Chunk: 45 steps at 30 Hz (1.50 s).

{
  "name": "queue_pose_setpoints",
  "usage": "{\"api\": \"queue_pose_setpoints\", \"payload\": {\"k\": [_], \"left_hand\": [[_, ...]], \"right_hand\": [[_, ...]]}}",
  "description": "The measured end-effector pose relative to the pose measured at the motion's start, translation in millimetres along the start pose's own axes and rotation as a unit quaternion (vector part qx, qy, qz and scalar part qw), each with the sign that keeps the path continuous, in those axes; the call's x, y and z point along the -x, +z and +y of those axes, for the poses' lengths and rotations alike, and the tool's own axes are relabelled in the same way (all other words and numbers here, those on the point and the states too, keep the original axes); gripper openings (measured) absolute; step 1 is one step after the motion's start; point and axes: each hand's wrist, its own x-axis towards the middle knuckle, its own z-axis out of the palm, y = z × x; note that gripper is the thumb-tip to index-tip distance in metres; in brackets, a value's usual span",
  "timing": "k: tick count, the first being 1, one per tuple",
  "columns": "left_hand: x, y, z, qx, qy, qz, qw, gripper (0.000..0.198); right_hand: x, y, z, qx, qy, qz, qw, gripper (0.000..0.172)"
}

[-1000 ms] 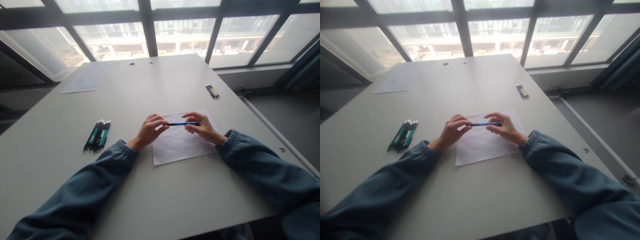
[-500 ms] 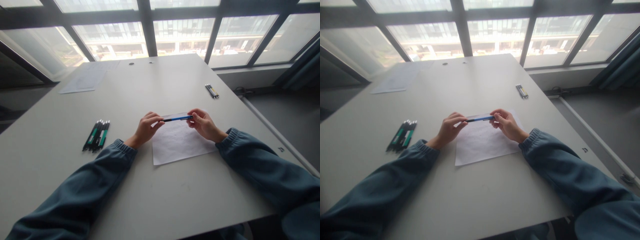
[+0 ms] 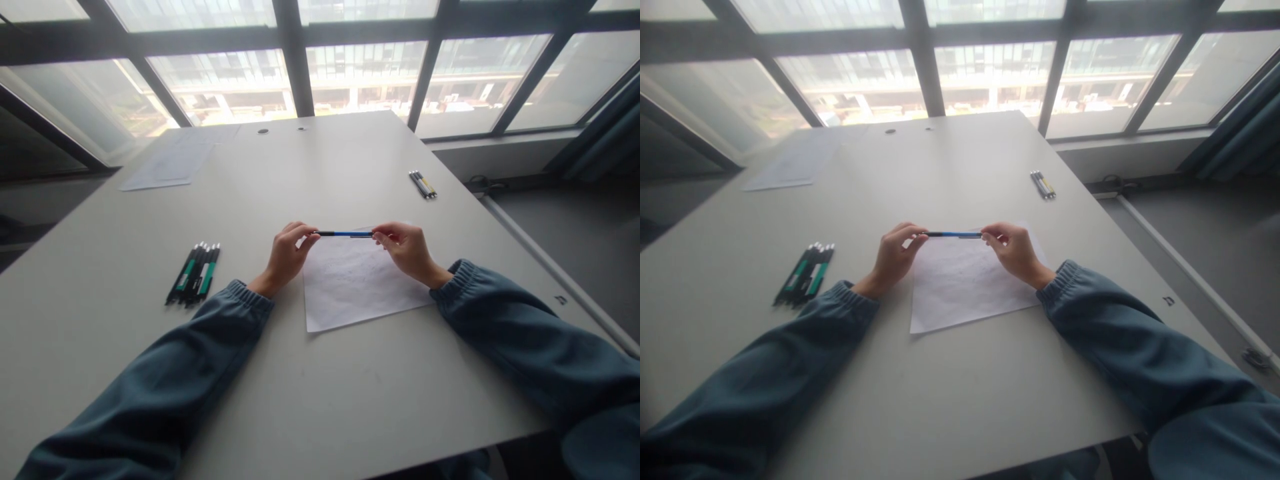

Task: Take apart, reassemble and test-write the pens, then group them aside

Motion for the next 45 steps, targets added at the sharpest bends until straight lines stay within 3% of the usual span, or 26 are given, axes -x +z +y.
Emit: {"api": "queue_pose_setpoints", "payload": {"k": [10, 19, 22, 26, 32, 37, 45], "left_hand": [[0.0, -0.2, 1.5, 0.019, 0.009, 0.000, 1.000, 0.029], [-2.4, -1.5, 3.5, 0.010, 0.015, -0.002, 1.000, 0.030], [-2.5, -1.0, -0.6, 0.008, -0.007, 0.031, 0.999, 0.047], [-2.9, 0.7, -4.7, 0.020, -0.024, 0.045, 0.998, 0.051], [-3.9, 1.0, -2.4, 0.024, -0.041, 0.020, 0.999, 0.047], [-3.6, -1.2, 6.0, 0.019, -0.082, 0.006, 0.996, 0.047], [-4.0, -2.2, 10.8, 0.007, -0.100, -0.017, 0.995, 0.044]], "right_hand": [[-0.1, -7.0, -0.7, 0.178, -0.076, -0.048, 0.980, 0.018], [-0.1, -14.7, -19.6, 0.335, -0.094, -0.091, 0.933, 0.023], [-8.8, -24.6, -18.3, 0.364, -0.100, -0.071, 0.924, 0.026], [-30.6, -51.1, 1.8, 0.397, -0.019, 0.030, 0.917, 0.022], [-53.5, -93.1, 40.3, 0.451, 0.123, 0.135, 0.873, 0.024], [-55.8, -101.1, 59.0, 0.451, 0.199, 0.136, 0.860, 0.020], [-56.6, -93.7, 63.8, 0.463, 0.228, 0.121, 0.848, 0.017]]}}
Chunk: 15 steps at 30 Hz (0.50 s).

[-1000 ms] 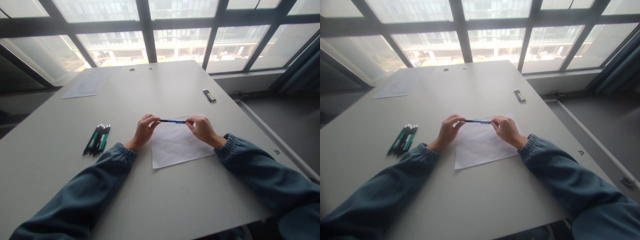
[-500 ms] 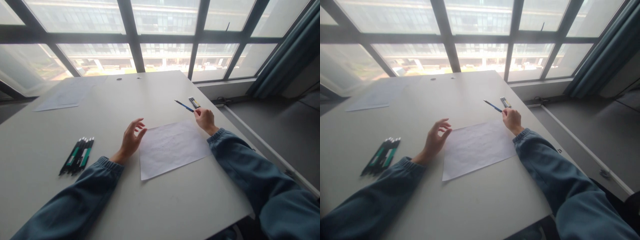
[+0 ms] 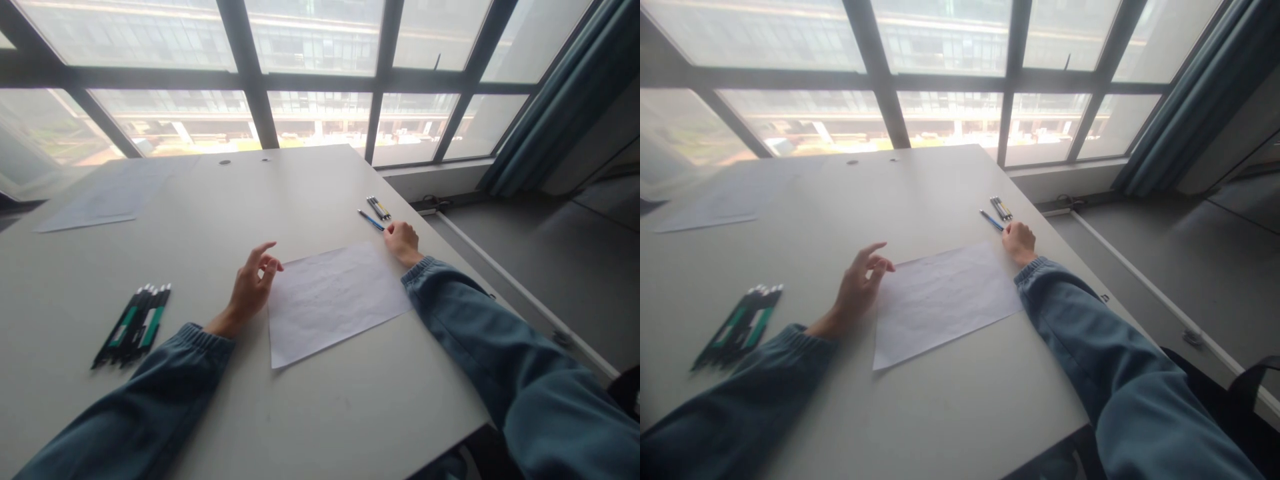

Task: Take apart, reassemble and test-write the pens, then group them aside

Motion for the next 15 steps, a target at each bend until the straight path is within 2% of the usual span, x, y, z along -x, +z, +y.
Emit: {"api": "queue_pose_setpoints", "payload": {"k": [6, 15], "left_hand": [[0.7, 0.9, -0.3, 0.005, -0.001, -0.004, 1.000, 0.040], [0.5, 2.1, -1.0, -0.006, -0.004, -0.008, 1.000, 0.039]], "right_hand": [[-2.3, 1.6, -0.8, -0.008, 0.011, -0.020, 1.000, 0.017], [-13.8, 10.1, -4.8, -0.040, 0.037, -0.008, 0.998, 0.015]]}}
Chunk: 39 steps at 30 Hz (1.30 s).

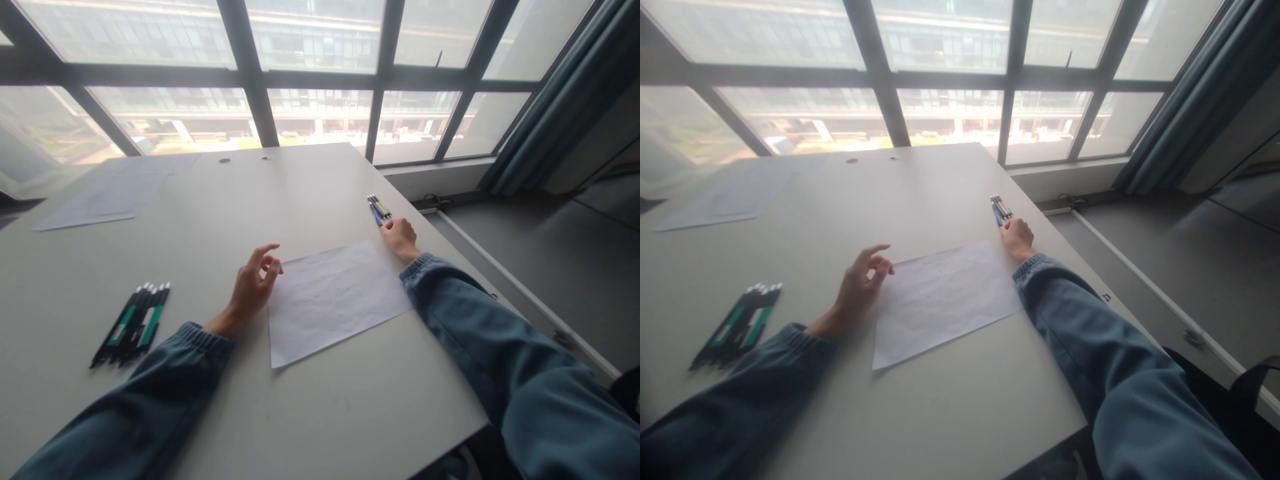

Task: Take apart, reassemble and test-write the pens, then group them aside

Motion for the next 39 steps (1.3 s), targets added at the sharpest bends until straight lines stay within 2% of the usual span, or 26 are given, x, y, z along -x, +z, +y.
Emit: {"api": "queue_pose_setpoints", "payload": {"k": [15, 39], "left_hand": [[-0.3, 1.1, -0.5, -0.011, -0.004, -0.009, 1.000, 0.039], [-0.6, -0.1, 2.1, -0.011, -0.009, -0.019, 1.000, 0.039]], "right_hand": [[-28.5, 13.5, -5.2, -0.011, 0.018, 0.018, 1.000, 0.016], [-32.1, 14.0, -5.1, -0.012, 0.010, 0.011, 1.000, 0.019]]}}
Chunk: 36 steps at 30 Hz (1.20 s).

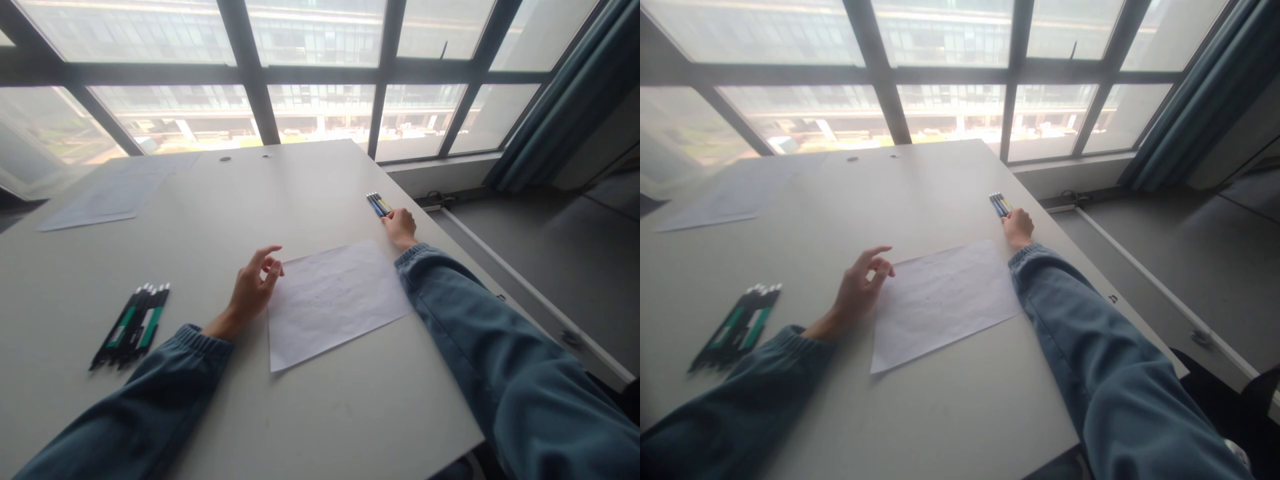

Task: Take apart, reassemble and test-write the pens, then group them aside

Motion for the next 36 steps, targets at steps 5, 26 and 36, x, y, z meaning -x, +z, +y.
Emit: {"api": "queue_pose_setpoints", "payload": {"k": [5, 26, 36], "left_hand": [[0.5, 0.4, 0.2, -0.009, -0.001, 0.002, 1.000, 0.037], [1.0, -0.6, -2.9, -0.006, 0.001, -0.004, 1.000, 0.036], [1.1, -0.1, -1.1, -0.010, -0.001, -0.019, 1.000, 0.033]], "right_hand": [[0.4, -0.8, 1.3, 0.004, -0.006, 0.004, 1.000, 0.019], [7.7, -8.8, 16.0, 0.028, -0.047, -0.001, 0.999, 0.017], [2.5, -3.0, 12.0, 0.022, -0.025, 0.010, 0.999, 0.023]]}}
